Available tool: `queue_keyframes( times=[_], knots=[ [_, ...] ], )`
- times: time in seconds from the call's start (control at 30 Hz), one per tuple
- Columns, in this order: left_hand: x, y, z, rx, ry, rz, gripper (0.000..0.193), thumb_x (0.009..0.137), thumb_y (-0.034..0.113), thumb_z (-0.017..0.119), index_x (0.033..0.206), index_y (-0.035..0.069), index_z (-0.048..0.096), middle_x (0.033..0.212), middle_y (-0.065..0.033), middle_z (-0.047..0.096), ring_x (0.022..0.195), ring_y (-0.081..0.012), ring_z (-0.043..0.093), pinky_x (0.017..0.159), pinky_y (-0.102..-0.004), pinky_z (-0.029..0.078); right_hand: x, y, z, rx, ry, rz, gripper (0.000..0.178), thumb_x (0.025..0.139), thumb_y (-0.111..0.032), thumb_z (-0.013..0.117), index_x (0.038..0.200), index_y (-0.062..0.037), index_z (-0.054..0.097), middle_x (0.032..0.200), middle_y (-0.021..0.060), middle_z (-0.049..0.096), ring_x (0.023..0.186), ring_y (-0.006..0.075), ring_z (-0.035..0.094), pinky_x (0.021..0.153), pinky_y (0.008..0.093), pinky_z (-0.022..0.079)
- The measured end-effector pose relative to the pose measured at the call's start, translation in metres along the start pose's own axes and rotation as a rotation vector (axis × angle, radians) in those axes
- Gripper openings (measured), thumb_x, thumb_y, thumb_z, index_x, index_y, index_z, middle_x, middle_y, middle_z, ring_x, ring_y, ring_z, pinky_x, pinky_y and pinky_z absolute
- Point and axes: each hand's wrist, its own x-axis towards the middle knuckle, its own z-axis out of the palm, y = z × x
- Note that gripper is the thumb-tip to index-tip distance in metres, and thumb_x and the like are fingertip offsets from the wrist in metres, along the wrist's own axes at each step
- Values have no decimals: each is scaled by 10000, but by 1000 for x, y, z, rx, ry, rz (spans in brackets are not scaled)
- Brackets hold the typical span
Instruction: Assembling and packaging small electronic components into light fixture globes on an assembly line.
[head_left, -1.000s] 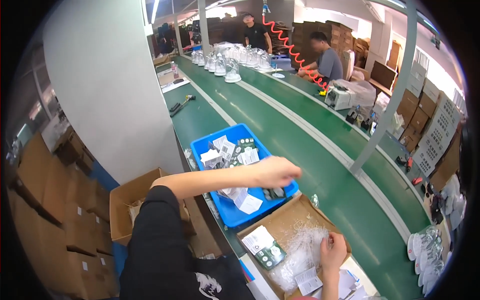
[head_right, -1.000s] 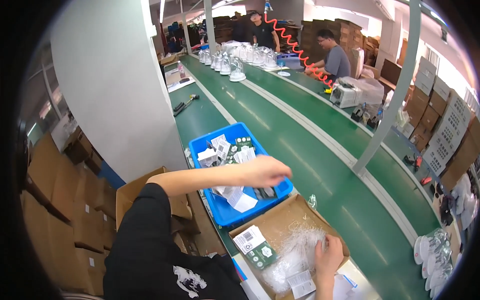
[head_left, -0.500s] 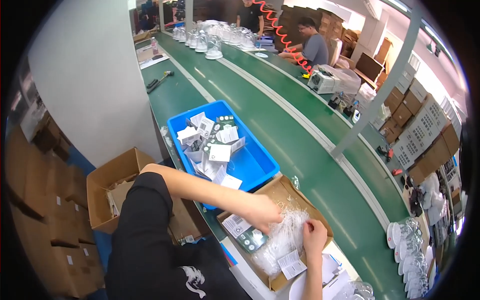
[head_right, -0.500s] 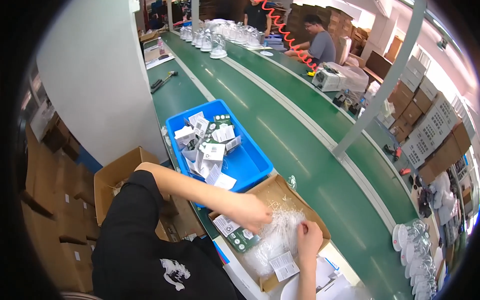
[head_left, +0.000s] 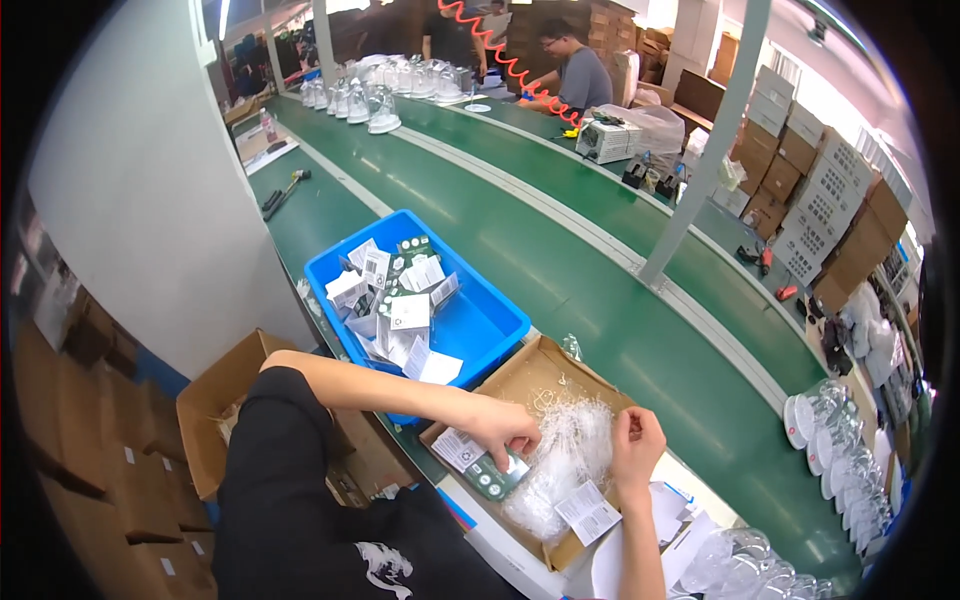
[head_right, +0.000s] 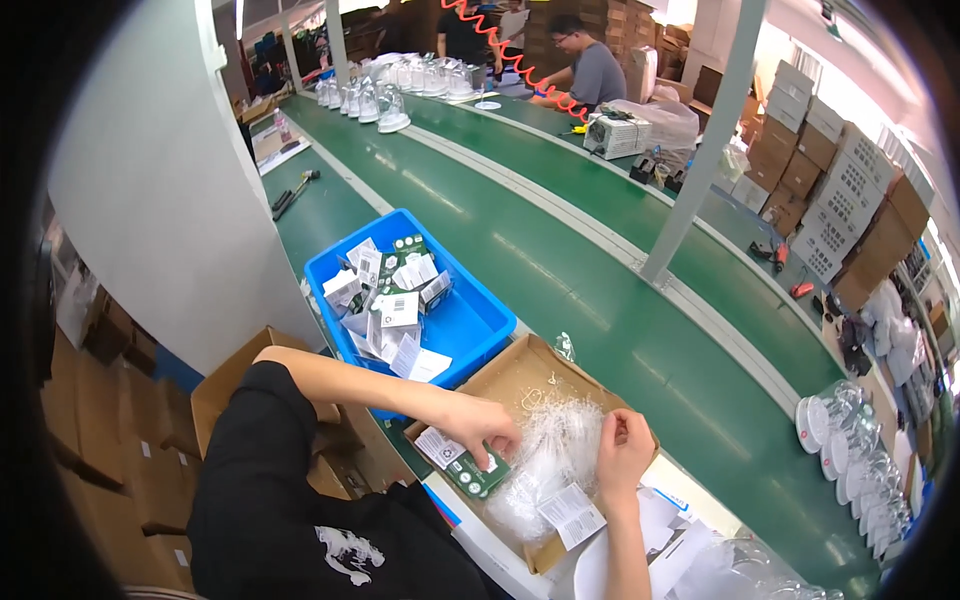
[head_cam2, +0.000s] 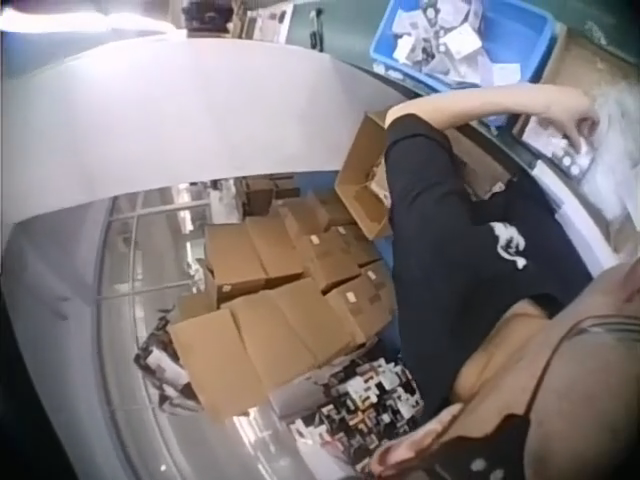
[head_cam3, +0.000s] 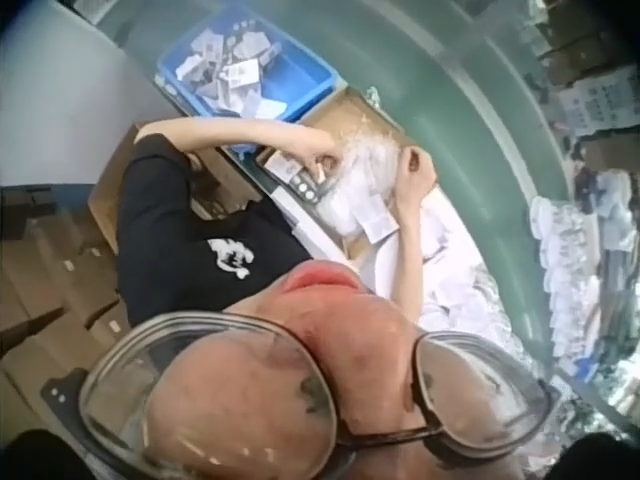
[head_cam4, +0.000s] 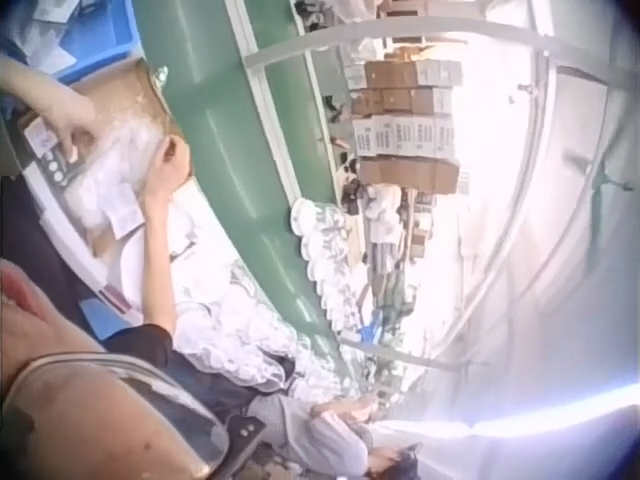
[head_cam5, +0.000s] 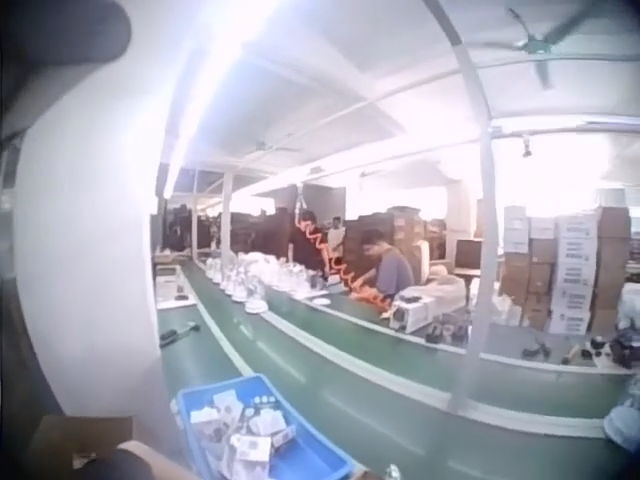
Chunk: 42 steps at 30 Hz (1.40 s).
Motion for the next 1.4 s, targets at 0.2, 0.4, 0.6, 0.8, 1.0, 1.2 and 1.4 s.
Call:
queue_keyframes(
  times=[0.2,0.4,0.6,0.8,1.0,1.2,1.4],
  knots=[
    [2,-1,-11,-121,14,8,224,772,144,766,939,16,688,831,-92,700,768,-200,673,688,-322,529,-3,-13,-7,70,-16,37,107,948,-81,584,906,13,611,645,-10,500,578,53,425,515,228,356],
    [-4,11,-24,-174,-31,-72,172,810,128,738,925,7,696,779,-82,705,730,-156,678,641,-299,526,-8,-11,-7,-5,1,19,119,953,-96,573,947,10,625,685,82,560,585,133,490,547,275,396],
    [6,2,-23,-121,16,-10,188,824,169,741,915,15,682,796,-101,700,734,-190,680,657,-315,529,-4,-9,-11,-19,49,-9,122,947,-99,580,978,3,639,771,128,635,632,195,575,603,301,462],
    [3,1,-31,-187,91,97,147,780,90,765,849,2,670,864,-80,656,784,-205,655,706,-319,527,0,2,-5,73,46,14,99,938,-139,595,976,-53,624,707,125,630,612,269,623,568,344,476],
    [15,31,-56,-257,216,-40,146,871,86,694,911,-35,622,729,-33,614,715,-51,544,649,-241,485,-3,-3,-19,120,122,62,119,950,-138,578,994,-32,610,677,116,587,587,218,563,541,330,430],
    [83,37,-79,-216,686,124,164,944,94,551,946,-50,631,723,8,581,679,-44,494,595,-218,411,5,3,-11,459,118,225,131,1000,-109,511,1007,-7,593,679,-11,560,558,49,457,506,205,358],
    [155,-9,-70,-451,691,178,305,903,50,509,1171,-62,601,742,20,545,656,-50,484,582,-229,415,9,14,-10,648,365,271,157,1025,-148,471,1000,-27,568,857,39,609,668,66,543,533,198,422]
  ],
)
